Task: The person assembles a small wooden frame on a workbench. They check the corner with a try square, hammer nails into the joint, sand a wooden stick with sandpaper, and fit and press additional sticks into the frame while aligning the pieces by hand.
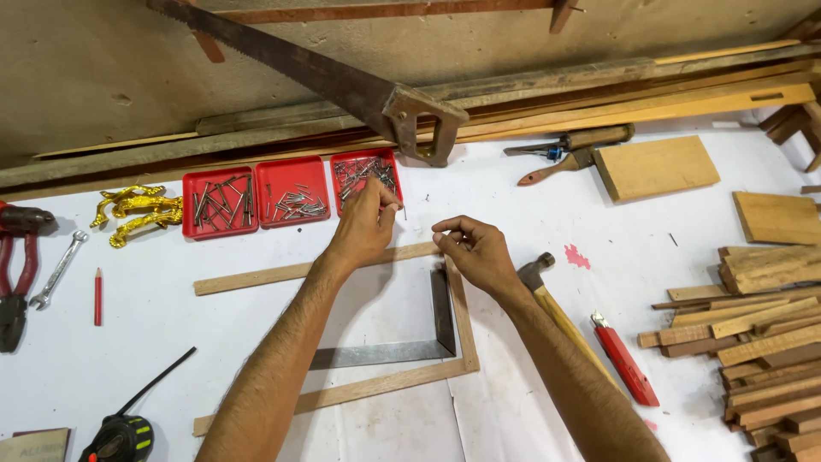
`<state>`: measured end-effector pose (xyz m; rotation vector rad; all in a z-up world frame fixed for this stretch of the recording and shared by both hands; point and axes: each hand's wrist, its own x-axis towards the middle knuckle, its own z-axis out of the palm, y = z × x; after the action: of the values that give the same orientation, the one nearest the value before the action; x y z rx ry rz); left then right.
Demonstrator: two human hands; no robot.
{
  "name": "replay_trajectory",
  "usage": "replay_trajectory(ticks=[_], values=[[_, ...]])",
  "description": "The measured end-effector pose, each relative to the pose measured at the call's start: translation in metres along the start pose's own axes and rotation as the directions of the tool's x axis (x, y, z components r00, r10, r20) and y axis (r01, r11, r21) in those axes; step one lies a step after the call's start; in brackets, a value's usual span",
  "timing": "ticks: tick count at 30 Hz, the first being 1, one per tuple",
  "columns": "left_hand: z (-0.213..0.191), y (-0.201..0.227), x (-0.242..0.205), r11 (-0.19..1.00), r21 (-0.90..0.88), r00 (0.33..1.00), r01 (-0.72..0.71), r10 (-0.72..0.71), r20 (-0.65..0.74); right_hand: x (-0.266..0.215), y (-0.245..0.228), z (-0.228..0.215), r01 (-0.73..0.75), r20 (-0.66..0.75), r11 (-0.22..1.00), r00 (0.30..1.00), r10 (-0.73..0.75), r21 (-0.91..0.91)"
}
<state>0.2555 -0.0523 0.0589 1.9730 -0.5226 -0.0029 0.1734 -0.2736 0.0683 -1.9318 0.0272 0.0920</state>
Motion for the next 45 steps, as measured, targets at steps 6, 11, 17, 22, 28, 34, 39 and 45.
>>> replay_trajectory(ticks=[6,11,17,22,28,34,39,45], values=[[0.016,0.036,-0.033,0.968,0.07,0.97,-0.241,0.24,0.024,-0.044,-0.012,-0.015,0.069,-0.048,0.996,0.996,-0.071,-0.054],[0.018,0.099,-0.083,0.939,0.128,0.946,-0.32,0.323,-0.002,-0.103,-0.03,-0.036,0.102,-0.121,0.987,0.986,-0.117,-0.128],[0.044,0.172,-0.174,0.922,0.115,0.929,-0.368,0.37,0.01,-0.215,-0.009,-0.075,0.17,-0.165,0.973,0.967,-0.196,-0.159],[0.082,0.23,-0.211,0.909,0.097,0.91,-0.406,0.393,0.132,-0.297,-0.013,-0.137,0.09,-0.177,0.91,0.969,-0.174,-0.404],[0.14,0.228,-0.198,0.912,0.038,0.899,-0.409,0.395,0.19,-0.305,0.028,-0.182,-0.016,-0.173,0.873,0.982,-0.079,-0.488],[0.151,0.185,-0.17,0.958,0.036,0.949,-0.283,0.274,0.153,-0.243,0.076,-0.147,0.045,-0.091,0.792,0.988,-0.127,-0.609],[0.126,0.147,-0.171,0.993,0.004,0.986,-0.119,0.118,0.117,-0.209,0.077,-0.097,0.064,-0.079,0.663,0.98,-0.184,-0.745],[0.116,0.089,-0.185,0.998,-0.066,0.999,-0.015,0.018,0.049,-0.164,0.087,-0.078,-0.037,-0.198,0.716,0.97,-0.142,-0.697]])
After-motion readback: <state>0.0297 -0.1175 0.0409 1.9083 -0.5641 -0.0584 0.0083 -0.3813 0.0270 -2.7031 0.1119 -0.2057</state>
